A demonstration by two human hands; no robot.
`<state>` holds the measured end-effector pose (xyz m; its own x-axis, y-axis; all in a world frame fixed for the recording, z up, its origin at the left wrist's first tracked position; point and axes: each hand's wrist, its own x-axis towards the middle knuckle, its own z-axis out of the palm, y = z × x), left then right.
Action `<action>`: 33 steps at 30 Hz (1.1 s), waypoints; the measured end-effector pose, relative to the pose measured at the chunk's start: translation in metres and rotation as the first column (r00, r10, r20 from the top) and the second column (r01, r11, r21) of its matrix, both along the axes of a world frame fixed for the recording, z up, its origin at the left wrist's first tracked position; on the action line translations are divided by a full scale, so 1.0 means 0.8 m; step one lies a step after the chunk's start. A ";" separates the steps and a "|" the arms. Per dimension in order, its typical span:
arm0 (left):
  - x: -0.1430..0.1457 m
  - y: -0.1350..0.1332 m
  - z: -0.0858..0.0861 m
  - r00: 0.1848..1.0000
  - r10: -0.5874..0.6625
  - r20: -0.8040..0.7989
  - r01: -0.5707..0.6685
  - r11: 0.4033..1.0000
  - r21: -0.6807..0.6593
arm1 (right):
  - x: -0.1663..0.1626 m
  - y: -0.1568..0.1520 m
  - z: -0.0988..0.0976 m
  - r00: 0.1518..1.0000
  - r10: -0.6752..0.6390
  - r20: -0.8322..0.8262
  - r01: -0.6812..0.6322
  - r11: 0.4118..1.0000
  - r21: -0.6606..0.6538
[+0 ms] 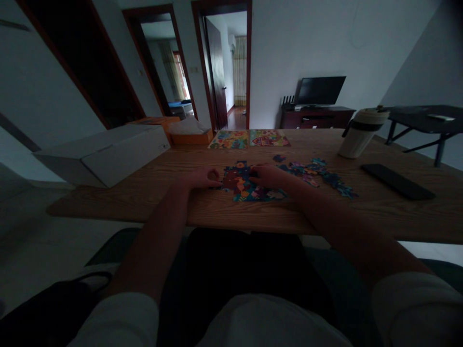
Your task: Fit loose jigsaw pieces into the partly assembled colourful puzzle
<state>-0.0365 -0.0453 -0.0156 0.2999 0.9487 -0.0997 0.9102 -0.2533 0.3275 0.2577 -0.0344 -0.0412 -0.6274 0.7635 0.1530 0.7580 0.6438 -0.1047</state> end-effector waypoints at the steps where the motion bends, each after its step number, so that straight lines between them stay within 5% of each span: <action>1: 0.000 -0.001 0.002 1.000 0.006 -0.001 -0.006 1.000 -0.006 | 0.000 0.000 0.000 1.000 0.003 0.004 -0.003 1.000 0.002; 7: -0.008 -0.011 0.014 1.000 -0.002 0.016 0.004 0.993 -0.119 | 0.000 0.000 0.000 1.000 0.002 0.001 -0.002 1.000 -0.010; 25: -0.004 -0.010 0.012 0.998 0.059 0.028 -0.058 0.997 -0.056 | -0.003 -0.006 0.003 1.000 0.017 -0.021 -0.017 1.000 0.003; 29: -0.006 0.001 0.001 0.997 0.055 0.055 -0.054 0.998 -0.016 | -0.018 -0.026 0.009 0.982 0.164 -0.096 -0.162 0.986 0.031; 33: -0.012 0.015 -0.012 0.993 -0.015 0.117 0.015 1.000 0.003 | -0.036 -0.047 0.010 0.900 0.427 -0.087 -0.426 0.904 0.024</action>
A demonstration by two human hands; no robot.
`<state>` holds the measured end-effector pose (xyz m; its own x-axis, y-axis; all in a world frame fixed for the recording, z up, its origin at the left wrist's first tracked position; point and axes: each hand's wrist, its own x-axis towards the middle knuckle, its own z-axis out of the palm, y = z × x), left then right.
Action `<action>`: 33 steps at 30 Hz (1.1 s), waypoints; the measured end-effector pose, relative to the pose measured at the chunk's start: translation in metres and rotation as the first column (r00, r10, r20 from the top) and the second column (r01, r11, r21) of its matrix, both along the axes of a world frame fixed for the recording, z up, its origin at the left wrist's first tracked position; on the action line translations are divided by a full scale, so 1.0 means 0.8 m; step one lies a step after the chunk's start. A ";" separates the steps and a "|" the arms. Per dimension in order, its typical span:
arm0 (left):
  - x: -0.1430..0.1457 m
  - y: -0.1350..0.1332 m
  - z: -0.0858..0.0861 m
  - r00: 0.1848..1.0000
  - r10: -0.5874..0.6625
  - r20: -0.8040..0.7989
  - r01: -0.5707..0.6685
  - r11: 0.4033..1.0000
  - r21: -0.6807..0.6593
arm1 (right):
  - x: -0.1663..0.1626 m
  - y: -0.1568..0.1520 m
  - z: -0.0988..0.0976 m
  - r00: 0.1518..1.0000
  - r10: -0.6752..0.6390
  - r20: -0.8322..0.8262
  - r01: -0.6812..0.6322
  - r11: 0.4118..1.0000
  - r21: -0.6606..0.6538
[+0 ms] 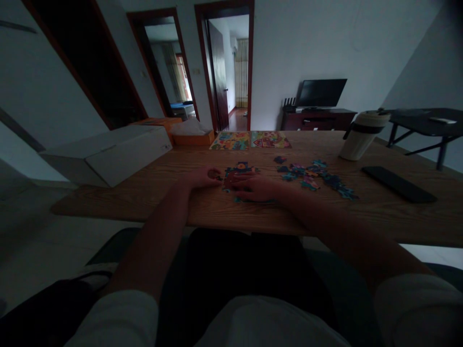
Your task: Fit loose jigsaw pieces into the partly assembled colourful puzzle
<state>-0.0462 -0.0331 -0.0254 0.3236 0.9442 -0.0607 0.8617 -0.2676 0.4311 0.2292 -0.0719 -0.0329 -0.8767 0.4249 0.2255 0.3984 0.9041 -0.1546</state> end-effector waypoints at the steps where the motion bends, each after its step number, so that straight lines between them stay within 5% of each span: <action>1: -0.001 0.003 -0.002 1.000 -0.019 0.006 0.019 1.000 0.005 | -0.003 -0.003 -0.001 1.000 0.022 0.014 -0.022 1.000 -0.012; 13: 0.006 0.010 -0.013 0.996 -0.044 0.081 0.035 0.992 0.118 | -0.004 0.006 -0.014 0.998 0.058 -0.030 -0.058 0.998 0.009; 23: 0.014 0.010 -0.008 0.942 -0.336 -0.010 0.332 0.925 0.185 | -0.004 0.006 -0.015 0.997 0.043 -0.057 -0.046 0.998 -0.035; 29: 0.018 0.005 -0.004 0.939 -0.328 -0.105 0.341 0.926 0.162 | -0.003 0.006 -0.006 0.997 0.015 -0.081 -0.026 0.990 -0.136; 31: 0.019 0.002 -0.003 0.953 -0.295 -0.067 0.302 0.941 0.154 | 0.008 0.025 0.003 0.989 -0.055 -0.135 0.039 0.992 -0.122; 33: 0.018 0.000 0.000 0.986 -0.167 0.020 0.161 0.970 0.180 | 0.030 0.054 0.015 0.931 -0.263 -0.254 0.243 0.964 -0.107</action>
<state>-0.0318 -0.0330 -0.0255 0.4742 0.8726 0.1172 0.7848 -0.4793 0.3929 0.2534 -0.0286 -0.0209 -0.6510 0.6489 0.3939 0.5487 0.7608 -0.3465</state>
